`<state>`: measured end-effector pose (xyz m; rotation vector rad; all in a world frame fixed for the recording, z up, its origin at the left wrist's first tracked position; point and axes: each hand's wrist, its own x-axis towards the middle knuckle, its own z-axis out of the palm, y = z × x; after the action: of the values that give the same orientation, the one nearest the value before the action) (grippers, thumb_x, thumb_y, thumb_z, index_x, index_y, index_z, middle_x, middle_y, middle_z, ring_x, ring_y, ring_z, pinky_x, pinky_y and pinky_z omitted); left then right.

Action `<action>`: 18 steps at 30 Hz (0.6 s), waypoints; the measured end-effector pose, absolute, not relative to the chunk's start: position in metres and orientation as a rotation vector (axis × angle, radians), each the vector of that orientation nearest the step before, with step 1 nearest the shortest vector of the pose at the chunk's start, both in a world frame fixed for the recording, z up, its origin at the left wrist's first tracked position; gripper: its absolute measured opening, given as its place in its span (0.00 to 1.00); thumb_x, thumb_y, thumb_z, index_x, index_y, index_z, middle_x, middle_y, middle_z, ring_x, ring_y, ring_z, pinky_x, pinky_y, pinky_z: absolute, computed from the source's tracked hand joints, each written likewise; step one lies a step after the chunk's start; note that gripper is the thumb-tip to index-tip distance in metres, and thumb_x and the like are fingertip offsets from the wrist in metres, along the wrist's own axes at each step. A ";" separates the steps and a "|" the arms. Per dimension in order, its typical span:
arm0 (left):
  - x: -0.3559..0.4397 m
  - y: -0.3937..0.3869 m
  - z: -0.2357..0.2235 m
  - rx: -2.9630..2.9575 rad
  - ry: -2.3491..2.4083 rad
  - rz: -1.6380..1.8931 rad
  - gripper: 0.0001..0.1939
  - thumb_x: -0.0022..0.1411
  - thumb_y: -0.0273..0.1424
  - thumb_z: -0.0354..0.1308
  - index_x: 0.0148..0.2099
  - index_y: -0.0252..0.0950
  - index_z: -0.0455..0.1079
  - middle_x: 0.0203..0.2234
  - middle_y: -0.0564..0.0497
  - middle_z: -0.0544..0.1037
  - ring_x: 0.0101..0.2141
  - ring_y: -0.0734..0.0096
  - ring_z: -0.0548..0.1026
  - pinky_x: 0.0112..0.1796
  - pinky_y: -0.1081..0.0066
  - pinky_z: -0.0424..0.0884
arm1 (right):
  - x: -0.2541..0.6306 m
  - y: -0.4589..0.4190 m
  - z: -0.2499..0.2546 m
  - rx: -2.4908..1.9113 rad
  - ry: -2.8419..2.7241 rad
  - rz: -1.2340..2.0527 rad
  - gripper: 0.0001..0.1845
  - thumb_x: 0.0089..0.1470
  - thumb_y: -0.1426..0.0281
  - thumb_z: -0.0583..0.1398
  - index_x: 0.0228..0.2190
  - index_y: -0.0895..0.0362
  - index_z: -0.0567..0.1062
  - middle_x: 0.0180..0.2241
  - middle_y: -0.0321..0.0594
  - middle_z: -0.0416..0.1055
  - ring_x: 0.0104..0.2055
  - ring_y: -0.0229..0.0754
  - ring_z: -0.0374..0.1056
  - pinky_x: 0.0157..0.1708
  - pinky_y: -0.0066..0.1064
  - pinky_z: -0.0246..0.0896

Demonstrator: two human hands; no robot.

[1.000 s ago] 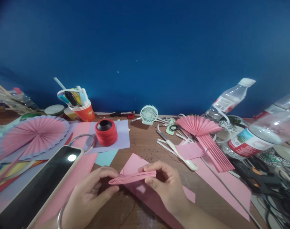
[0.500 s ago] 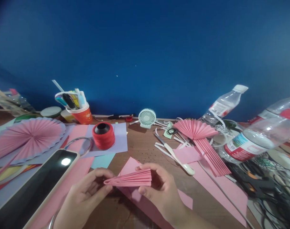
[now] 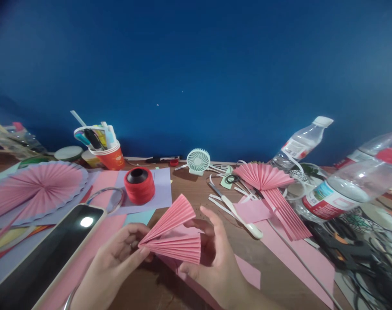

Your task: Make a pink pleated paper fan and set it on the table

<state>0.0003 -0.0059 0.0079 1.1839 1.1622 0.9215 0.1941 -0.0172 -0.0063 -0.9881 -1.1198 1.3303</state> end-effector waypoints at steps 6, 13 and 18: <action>0.002 -0.006 0.009 1.158 1.163 0.946 0.12 0.53 0.32 0.56 0.39 0.37 0.59 0.31 0.52 0.72 0.31 0.72 0.72 0.33 0.74 0.69 | 0.198 -0.017 -0.015 -0.964 -1.206 1.242 0.29 0.40 0.68 0.65 0.44 0.49 0.59 0.43 0.43 0.65 0.43 0.45 0.65 0.39 0.36 0.64; 0.001 -0.005 0.007 1.154 1.121 0.943 0.10 0.52 0.32 0.57 0.30 0.36 0.57 0.22 0.57 0.67 0.24 0.77 0.68 0.26 0.76 0.66 | 0.204 -0.019 -0.018 -0.959 -1.414 1.124 0.22 0.41 0.76 0.63 0.38 0.51 0.63 0.38 0.41 0.65 0.39 0.43 0.66 0.35 0.32 0.65; 0.001 -0.008 0.002 1.150 1.002 0.890 0.13 0.49 0.32 0.60 0.30 0.37 0.56 0.22 0.56 0.67 0.24 0.77 0.67 0.25 0.77 0.64 | 0.208 -0.018 -0.011 -0.842 -1.508 1.204 0.28 0.38 0.76 0.65 0.42 0.51 0.63 0.33 0.40 0.68 0.33 0.41 0.67 0.31 0.30 0.65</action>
<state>0.0014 -0.0083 0.0015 1.1501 1.0018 0.8905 0.2078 -0.0181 -0.0114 -0.8418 -1.5083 1.2041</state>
